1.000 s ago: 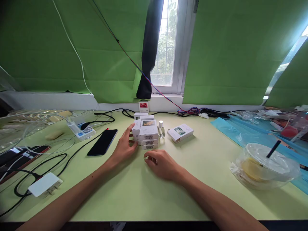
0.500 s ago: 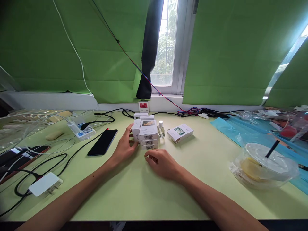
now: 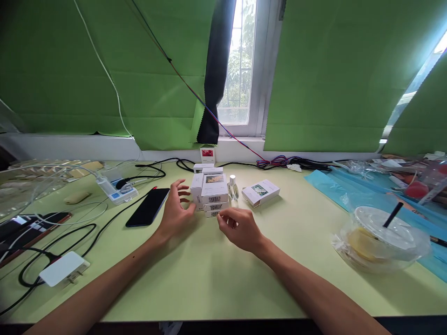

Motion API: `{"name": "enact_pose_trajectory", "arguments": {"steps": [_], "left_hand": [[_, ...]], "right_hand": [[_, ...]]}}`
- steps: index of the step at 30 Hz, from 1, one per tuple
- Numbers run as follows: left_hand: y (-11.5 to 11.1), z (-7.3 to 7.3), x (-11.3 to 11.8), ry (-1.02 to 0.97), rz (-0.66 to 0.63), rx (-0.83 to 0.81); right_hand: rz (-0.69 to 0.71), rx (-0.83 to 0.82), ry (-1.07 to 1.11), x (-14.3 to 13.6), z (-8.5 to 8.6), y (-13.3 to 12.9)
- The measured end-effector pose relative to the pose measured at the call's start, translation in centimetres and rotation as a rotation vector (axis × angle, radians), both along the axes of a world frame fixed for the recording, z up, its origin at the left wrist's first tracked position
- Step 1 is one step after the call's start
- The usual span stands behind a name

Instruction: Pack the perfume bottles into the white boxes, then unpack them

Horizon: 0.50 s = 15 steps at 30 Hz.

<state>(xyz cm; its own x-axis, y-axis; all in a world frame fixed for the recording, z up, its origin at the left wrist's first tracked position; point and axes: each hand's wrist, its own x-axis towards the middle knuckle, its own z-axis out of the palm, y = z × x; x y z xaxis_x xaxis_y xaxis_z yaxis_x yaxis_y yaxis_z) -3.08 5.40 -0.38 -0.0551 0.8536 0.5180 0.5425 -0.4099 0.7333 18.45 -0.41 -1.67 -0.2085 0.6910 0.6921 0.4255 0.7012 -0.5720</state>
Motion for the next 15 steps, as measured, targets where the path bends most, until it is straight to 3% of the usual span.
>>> {"name": "enact_pose_trajectory", "arguments": {"steps": [3,6,10,15], "left_hand": [[-0.2,0.4,0.0,-0.075,0.073,0.124],[-0.7,0.6,0.3,-0.158,0.034,0.216],[-1.7,0.2,0.8,-0.16,-0.154,0.266],[-2.8,-0.7,1.5,0.102,-0.47,0.344]], "right_hand": [[-0.116,0.089,0.058,0.4,0.3,0.3],[-0.267,0.071,0.086,1.1,0.2,1.0],[-0.362,0.0,0.096,2.1,-0.2,2.1],[-0.409,-0.026,0.07,2.8,-0.7,3.2]]}}
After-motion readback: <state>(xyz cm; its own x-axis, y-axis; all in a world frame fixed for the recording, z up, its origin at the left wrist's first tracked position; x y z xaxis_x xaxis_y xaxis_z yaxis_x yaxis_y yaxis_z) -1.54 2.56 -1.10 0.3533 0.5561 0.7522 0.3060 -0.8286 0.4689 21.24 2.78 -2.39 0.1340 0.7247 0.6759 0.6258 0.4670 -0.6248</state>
